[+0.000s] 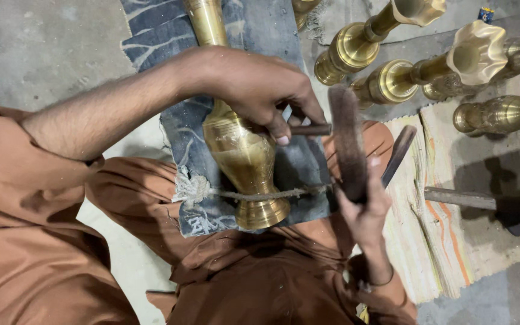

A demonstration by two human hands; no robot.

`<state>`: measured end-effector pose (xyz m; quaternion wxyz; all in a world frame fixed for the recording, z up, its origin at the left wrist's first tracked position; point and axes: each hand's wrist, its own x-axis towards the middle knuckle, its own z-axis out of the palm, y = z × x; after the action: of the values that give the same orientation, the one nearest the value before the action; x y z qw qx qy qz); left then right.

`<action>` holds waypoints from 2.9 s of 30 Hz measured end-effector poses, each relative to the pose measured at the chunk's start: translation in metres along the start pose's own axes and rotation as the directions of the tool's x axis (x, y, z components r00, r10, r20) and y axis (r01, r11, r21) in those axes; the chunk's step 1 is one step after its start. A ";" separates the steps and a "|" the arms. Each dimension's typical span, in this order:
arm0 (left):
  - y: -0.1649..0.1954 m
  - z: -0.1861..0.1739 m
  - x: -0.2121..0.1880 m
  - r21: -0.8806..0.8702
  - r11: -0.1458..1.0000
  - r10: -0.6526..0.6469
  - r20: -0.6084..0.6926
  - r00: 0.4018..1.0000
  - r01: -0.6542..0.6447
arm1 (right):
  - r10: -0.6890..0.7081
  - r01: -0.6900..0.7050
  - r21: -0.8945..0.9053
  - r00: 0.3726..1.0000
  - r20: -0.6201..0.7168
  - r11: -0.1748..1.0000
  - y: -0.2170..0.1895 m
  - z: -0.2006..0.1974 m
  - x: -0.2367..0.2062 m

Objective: The person sits cross-legged on the floor with a brass vase held against a stone slab on their lap, tied with rope. They hold a small chisel against the vase surface and strike it with a wooden mallet, working around the vase to engrave decorative patterns into the brass.

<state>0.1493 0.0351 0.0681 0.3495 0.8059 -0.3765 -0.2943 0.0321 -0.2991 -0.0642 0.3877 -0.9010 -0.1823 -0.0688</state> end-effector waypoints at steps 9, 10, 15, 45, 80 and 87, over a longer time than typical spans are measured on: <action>-0.015 0.019 -0.013 0.049 0.998 0.047 -0.319 0.947 -0.033 | -0.171 0.170 0.017 0.983 0.066 0.985 -0.003 -0.023 0.047; -0.016 0.021 -0.015 0.040 0.998 0.052 -0.345 0.937 -0.040 | -0.061 0.049 0.112 0.992 0.109 0.993 -0.003 -0.025 0.050; -0.015 0.025 -0.020 0.060 0.998 -0.002 -0.389 0.921 0.027 | -0.253 0.264 -0.169 0.964 0.079 0.950 0.005 -0.031 0.064; 0.005 0.062 -0.044 0.085 0.995 0.030 -0.718 0.695 0.046 | -0.513 0.582 -0.264 0.808 0.288 0.769 -0.027 -0.069 0.138; 0.001 0.086 -0.047 0.037 0.997 -0.009 -0.777 0.630 0.061 | -0.362 0.336 0.136 0.883 0.298 0.932 -0.005 -0.076 0.163; -0.002 0.090 -0.049 0.085 0.995 0.045 -0.815 0.577 0.043 | -0.375 0.334 0.185 0.887 0.268 0.924 -0.005 -0.078 0.167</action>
<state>0.0569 0.0451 0.0239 0.4446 0.8665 -0.1877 0.1277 0.1859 -0.3064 0.0370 0.3957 -0.8244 -0.4046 0.0106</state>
